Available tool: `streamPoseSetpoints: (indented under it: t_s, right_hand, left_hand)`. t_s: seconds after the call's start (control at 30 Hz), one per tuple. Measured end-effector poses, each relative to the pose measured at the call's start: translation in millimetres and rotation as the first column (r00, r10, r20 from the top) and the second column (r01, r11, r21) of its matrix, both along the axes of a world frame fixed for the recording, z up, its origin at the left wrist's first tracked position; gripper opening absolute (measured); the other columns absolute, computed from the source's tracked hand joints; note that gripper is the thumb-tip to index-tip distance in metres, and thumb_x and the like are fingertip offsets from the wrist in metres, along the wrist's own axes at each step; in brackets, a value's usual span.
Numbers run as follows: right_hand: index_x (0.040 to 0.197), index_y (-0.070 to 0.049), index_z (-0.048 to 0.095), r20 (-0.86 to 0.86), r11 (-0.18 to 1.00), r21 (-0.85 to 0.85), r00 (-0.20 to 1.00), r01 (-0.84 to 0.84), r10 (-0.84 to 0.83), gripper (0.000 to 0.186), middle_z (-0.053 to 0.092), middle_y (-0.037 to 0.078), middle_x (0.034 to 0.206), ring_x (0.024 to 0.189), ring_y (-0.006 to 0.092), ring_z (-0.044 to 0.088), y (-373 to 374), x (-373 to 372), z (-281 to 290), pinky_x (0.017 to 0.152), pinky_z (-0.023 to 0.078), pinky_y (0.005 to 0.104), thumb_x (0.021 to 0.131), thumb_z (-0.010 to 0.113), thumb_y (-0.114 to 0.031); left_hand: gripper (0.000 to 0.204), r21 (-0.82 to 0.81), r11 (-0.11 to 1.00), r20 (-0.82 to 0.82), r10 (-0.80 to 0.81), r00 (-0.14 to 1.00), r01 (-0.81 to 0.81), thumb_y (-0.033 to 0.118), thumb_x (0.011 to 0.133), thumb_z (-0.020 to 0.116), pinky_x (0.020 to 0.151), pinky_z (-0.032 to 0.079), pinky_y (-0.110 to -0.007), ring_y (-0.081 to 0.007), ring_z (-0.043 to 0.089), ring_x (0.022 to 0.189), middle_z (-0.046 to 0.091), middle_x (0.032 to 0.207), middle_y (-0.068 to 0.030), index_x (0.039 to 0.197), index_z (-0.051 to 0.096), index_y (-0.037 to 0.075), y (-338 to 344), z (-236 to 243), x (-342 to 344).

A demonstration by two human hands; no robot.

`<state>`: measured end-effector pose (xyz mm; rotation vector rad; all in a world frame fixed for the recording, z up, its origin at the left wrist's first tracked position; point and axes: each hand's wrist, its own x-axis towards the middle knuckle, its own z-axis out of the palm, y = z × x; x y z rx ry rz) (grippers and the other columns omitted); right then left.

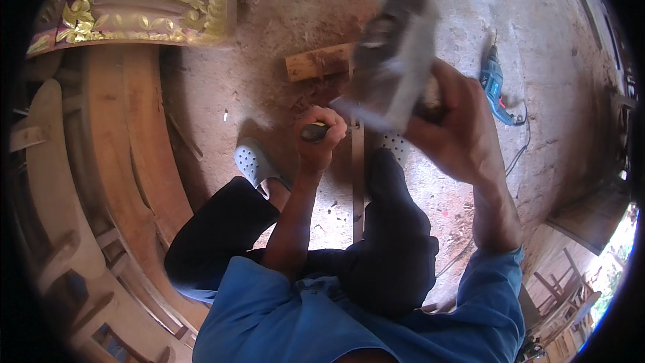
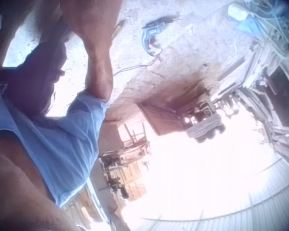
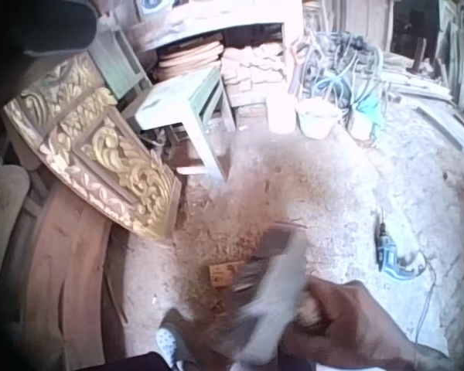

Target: The person sits on the floor and uses a chisel and hammer to carve a groove into a wooden plank. They then switch to a power drill to continue shaping the wood.

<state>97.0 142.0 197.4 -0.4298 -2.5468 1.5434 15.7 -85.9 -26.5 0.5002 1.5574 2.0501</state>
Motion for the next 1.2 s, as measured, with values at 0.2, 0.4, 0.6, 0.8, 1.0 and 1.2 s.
streamPoseSetpoints:
  t_s: [0.2,0.4,0.6,0.8,1.0,1.2]
  right_hand:
    - [0.112,-0.006,0.066,0.285,0.791,0.315,0.847,-0.525,0.449,0.039,0.074,0.015,0.081,0.073,0.0334,0.074,-31.6,-44.6,-15.3,0.069,0.059,0.0435,0.079,0.082,-0.019]
    - [0.103,-0.008,0.067,0.191,0.822,0.34,0.89,-0.456,0.414,0.033,0.073,0.016,0.077,0.073,0.0363,0.073,-26.6,-52.3,2.3,0.066,0.058,0.0473,0.079,0.082,-0.025]
    - [0.122,-0.012,0.067,0.181,0.801,0.348,0.874,-0.486,0.452,0.047,0.073,0.009,0.078,0.066,0.0269,0.073,-30.4,-33.9,-4.4,0.06,0.059,0.0394,0.08,0.086,-0.022]
    - [0.108,-0.014,0.07,0.45,0.804,0.301,0.82,-0.513,0.355,0.024,0.073,0.014,0.074,0.068,0.0321,0.075,-20.4,-20.6,-11.1,0.065,0.06,0.0471,0.087,0.075,-0.024]
    - [0.113,-0.017,0.071,0.385,0.809,0.368,0.867,-0.458,0.316,0.024,0.072,0.013,0.073,0.07,0.0328,0.075,-25.7,-4.9,-6.1,0.064,0.059,0.0476,0.089,0.072,-0.021]
    - [0.105,-0.007,0.066,0.379,0.862,0.313,0.885,-0.398,0.27,0.025,0.072,0.016,0.078,0.072,0.0363,0.073,-28.1,-5.4,-11.8,0.066,0.058,0.0463,0.084,0.076,-0.017]
  left_hand:
    - [0.038,-0.087,0.993,0.025,0.079,0.997,-0.076,0.009,0.091,0.075,0.096,0.051,-0.035,-0.0179,0.059,0.11,0.06,0.118,-0.0077,0.123,0.057,0.006,-7.4,-22.2,8.6]
    - [0.038,-0.229,0.973,-0.225,-0.032,0.974,-0.021,0.009,0.09,0.076,0.094,0.051,-0.035,-0.0181,0.061,0.108,0.062,0.116,-0.0071,0.123,0.057,0.006,6.8,-40.2,12.7]
    - [0.039,-0.287,0.958,-0.306,-0.067,0.95,-0.025,0.009,0.089,0.077,0.092,0.052,-0.035,-0.0184,0.062,0.107,0.063,0.115,-0.0066,0.123,0.058,0.006,7.6,-44.3,20.5]
    - [0.04,-0.318,0.947,-0.405,-0.102,0.909,-0.035,0.01,0.087,0.078,0.09,0.052,-0.035,-0.0186,0.063,0.106,0.064,0.114,-0.006,0.123,0.059,0.006,15.6,-45.0,28.9]
    - [0.03,-0.291,0.957,-0.48,-0.144,0.865,-0.002,0.004,0.092,0.072,0.088,0.052,-0.029,-0.0138,0.06,0.103,0.061,0.108,-0.0029,0.118,0.058,0.006,10.0,-52.6,24.9]
    - [0.028,-0.159,0.986,-0.177,-0.074,0.981,0.045,0.001,0.093,0.073,0.09,0.05,-0.03,-0.014,0.058,0.103,0.059,0.109,-0.0025,0.115,0.059,0.006,21.8,-60.6,26.5]
